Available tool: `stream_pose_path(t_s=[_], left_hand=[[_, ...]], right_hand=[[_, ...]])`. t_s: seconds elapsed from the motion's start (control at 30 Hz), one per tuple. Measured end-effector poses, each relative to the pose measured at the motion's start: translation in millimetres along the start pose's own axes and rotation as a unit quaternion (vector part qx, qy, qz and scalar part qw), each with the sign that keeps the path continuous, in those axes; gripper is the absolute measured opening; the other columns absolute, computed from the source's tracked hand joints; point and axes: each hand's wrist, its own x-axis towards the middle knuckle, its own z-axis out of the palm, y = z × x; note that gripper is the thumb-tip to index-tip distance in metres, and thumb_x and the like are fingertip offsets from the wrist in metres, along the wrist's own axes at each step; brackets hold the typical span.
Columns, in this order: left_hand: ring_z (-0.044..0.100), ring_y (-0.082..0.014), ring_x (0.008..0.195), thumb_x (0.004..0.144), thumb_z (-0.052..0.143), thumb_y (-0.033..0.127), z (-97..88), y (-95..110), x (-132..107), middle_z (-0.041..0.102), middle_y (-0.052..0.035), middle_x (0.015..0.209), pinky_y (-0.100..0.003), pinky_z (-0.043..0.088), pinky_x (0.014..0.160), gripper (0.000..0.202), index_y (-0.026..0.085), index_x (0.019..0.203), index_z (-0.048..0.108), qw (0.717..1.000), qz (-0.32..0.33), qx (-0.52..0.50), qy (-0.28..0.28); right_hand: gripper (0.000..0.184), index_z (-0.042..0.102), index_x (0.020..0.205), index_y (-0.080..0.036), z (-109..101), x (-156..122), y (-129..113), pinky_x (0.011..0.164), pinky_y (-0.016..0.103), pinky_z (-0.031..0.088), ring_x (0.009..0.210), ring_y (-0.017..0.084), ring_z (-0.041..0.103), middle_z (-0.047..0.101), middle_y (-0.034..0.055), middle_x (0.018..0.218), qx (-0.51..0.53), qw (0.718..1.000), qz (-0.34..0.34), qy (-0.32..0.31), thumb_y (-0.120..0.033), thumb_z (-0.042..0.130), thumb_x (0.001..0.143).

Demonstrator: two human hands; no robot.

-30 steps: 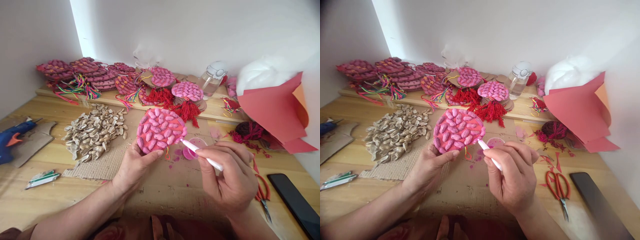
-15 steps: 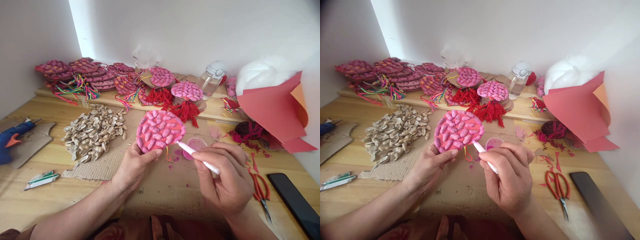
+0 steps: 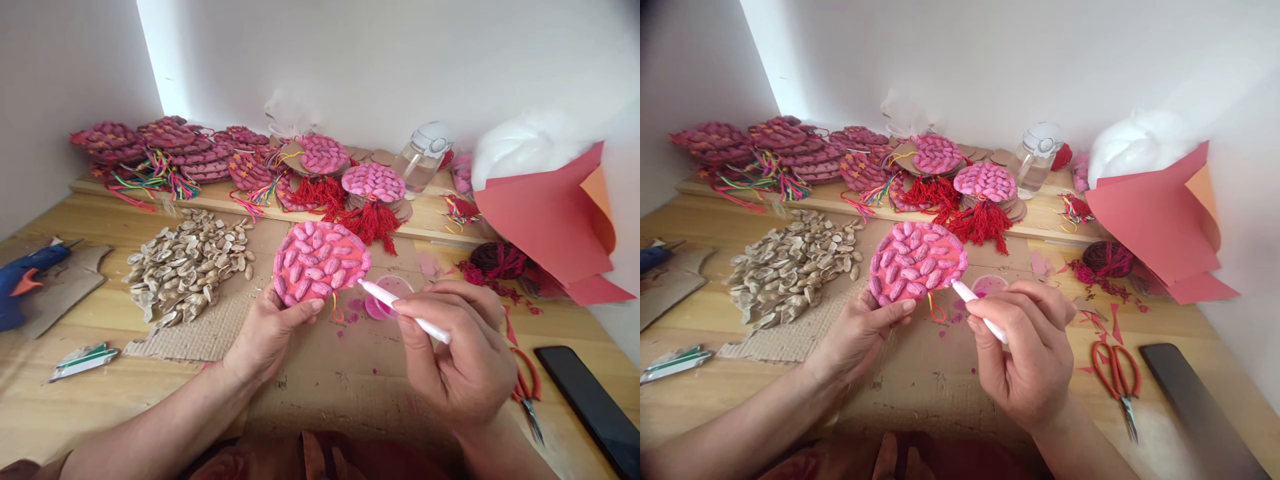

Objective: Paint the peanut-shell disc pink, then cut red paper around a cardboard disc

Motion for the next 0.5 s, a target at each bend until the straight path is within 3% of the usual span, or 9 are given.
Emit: stream_pose_path(t_s=[0.2,0.5], left_hand=[[0.059,-0.0078,0.07,0.066,0.09,0.015,-0.2,0.7,0.2,0.068,0.0013,0.086,-0.016,0.051,0.059,0.035,0.018,0.095,0.071,1.0,-0.015,-0.019,0.007],[0.06,-0.0085,0.068,0.061,0.092,0.015,2.5,3.6,-2.3,0.071,0.0003,0.087,-0.017,0.052,0.058,0.035,0.016,0.089,0.071,0.999,-0.028,-0.031,0.025]], right_hand=[[0.013,0.07,0.097,-0.02,3.9,-1.7,-5.2,0.083,0.043,0.044,0.094,0.023,0.061,0.075,0.0006,0.085,0.013,0.999,-0.032,-0.035,-0.012,0.067,0.088],[0.011,0.07,0.097,-0.02,3.4,-2.6,-5.9,0.083,0.043,0.044,0.095,0.023,0.061,0.075,0.0011,0.087,-0.002,0.998,-0.049,-0.032,-0.014,0.067,0.089]])
